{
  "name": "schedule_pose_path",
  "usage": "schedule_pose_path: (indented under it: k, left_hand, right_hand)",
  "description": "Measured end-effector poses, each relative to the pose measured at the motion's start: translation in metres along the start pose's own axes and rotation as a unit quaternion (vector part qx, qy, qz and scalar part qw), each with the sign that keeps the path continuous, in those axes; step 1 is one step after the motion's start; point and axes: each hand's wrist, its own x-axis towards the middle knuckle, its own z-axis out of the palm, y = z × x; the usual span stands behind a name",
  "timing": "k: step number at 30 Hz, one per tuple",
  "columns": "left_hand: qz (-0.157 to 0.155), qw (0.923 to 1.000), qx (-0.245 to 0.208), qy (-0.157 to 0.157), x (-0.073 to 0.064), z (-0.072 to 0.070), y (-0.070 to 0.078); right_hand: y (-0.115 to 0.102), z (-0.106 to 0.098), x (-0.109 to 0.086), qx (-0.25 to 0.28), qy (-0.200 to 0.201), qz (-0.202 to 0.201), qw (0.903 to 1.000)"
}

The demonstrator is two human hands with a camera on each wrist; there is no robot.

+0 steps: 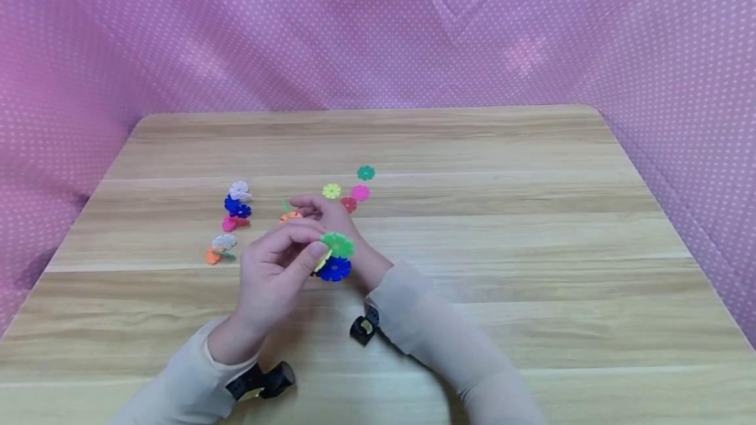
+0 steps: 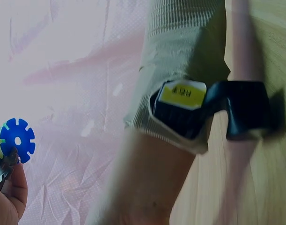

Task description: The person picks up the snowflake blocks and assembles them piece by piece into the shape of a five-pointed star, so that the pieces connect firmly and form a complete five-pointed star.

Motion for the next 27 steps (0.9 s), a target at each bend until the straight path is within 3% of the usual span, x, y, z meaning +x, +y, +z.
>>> schedule_pose_path:
  k: [5, 11, 16, 18, 27]
  left_hand:
    - [-0.018, 0.9997, 0.014, 0.004, 0.001, -0.001, -0.001]
    - [-0.041, 0.9990, 0.013, 0.008, 0.002, -0.003, -0.004]
    - [-0.061, 0.9980, 0.010, 0.014, 0.003, -0.005, -0.008]
    - [-0.063, 0.9978, 0.011, 0.016, 0.003, -0.006, -0.010]
    - [-0.089, 0.9950, 0.036, 0.026, 0.006, -0.011, -0.020]
  right_hand:
    - [0.049, -0.012, 0.024, 0.093, 0.033, 0.096, 0.9905]
    - [0.059, -0.029, 0.024, 0.189, 0.056, 0.153, 0.9683]
    - [0.055, -0.042, 0.014, 0.300, 0.050, 0.128, 0.9438]
    - [0.052, -0.046, 0.011, 0.325, 0.038, 0.111, 0.9383]
    - [0.045, -0.062, 0.002, 0.358, -0.004, 0.012, 0.9338]
